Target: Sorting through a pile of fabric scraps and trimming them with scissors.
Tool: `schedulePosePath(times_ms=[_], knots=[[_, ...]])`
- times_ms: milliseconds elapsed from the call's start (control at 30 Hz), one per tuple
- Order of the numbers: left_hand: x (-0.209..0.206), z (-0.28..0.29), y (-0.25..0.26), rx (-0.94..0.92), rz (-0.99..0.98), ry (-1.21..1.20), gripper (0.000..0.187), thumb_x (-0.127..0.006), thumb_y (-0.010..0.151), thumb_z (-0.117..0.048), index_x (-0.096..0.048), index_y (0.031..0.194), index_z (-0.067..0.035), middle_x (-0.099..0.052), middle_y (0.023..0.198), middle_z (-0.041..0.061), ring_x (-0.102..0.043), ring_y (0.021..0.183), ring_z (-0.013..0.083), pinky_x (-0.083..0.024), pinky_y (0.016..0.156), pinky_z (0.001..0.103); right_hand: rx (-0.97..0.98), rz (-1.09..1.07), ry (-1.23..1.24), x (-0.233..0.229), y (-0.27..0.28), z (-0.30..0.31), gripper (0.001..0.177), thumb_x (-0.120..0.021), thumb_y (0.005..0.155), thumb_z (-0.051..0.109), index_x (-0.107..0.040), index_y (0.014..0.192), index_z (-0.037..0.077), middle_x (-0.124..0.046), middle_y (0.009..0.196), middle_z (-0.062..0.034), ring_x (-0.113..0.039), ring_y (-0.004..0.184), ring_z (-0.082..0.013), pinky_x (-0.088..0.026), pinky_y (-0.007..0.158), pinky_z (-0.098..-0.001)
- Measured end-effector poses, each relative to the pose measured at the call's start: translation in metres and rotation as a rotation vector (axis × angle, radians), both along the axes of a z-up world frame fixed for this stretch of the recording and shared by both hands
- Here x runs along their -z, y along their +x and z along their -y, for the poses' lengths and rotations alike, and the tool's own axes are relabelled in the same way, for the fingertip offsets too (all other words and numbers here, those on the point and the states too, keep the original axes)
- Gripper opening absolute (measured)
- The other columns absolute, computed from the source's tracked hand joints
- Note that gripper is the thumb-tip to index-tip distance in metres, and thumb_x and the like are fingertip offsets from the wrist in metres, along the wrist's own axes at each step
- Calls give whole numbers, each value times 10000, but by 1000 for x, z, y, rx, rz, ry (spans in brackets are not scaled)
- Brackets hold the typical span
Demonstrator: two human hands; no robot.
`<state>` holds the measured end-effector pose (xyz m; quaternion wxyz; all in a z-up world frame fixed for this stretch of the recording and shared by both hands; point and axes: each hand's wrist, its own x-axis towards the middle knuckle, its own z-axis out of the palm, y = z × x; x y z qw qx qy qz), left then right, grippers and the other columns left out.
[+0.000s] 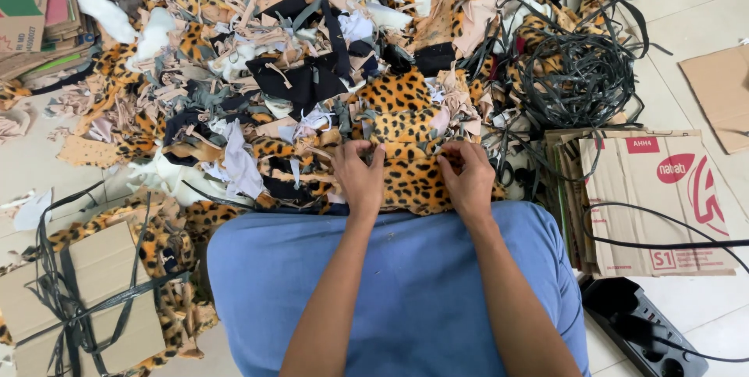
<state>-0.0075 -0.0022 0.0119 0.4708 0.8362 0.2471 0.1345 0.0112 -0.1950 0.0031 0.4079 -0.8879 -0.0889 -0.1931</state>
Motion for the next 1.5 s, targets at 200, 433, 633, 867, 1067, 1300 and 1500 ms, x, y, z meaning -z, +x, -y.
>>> schedulePosePath(times_ms=[200,433,633,867,1067,1300,1500], knots=[[1,14,-5,119,203,374,281,-666,1015,-252,-601,1283,-194,-495,1308,104,-477,1144,298,-386,913,443,-2,77,-248,-23,1,-17,175,-726,990,111,-774,1156,143,-677,1146,-43,-583,1137,-246,-517,880,-345],[11,17,-11,136,169,467,292,-627,1035,-208,-651,1326,-193,-494,1380,138,-452,1243,319,-367,951,440,19,-12,-323,0,0,-23,251,-642,1012,190,-746,1234,248,-603,1308,10,-458,1236,-257,-387,958,-398],[20,14,-19,228,164,547,331,-581,1058,-282,-618,1383,-227,-451,1451,127,-390,1349,316,-315,1057,494,27,-72,-279,-9,-9,-10,194,-671,1014,159,-727,1194,204,-602,1235,-1,-492,1184,-233,-418,923,-398],[-5,-15,-3,179,204,364,339,-561,1066,-274,-584,1392,-182,-433,1476,123,-398,1346,340,-335,1045,541,23,28,-276,-9,7,-23,231,-723,941,153,-731,1158,231,-625,1201,1,-546,1142,-257,-443,917,-426],[-45,-66,35,41,329,419,348,-594,1056,-133,-501,1392,-136,-413,1466,139,-410,1343,361,-388,1056,545,-129,201,-63,-52,70,-105,244,-720,902,24,-740,1096,171,-645,1058,-19,-586,1001,-275,-465,880,-393],[-65,-105,75,73,355,308,310,-576,1057,-88,-479,1351,-94,-434,1377,139,-482,1283,384,-476,1002,559,-248,286,-53,-84,185,-212,300,-705,901,-51,-668,1176,63,-610,1076,-114,-606,1020,-342,-514,874,-420],[-74,-114,78,99,343,86,374,-413,1087,-279,-514,1375,-63,-516,1368,141,-503,1285,340,-461,1011,496,-173,233,-152,-72,244,-255,343,-787,921,126,-710,1252,162,-599,1221,-122,-487,1081,-378,-493,824,-499]])
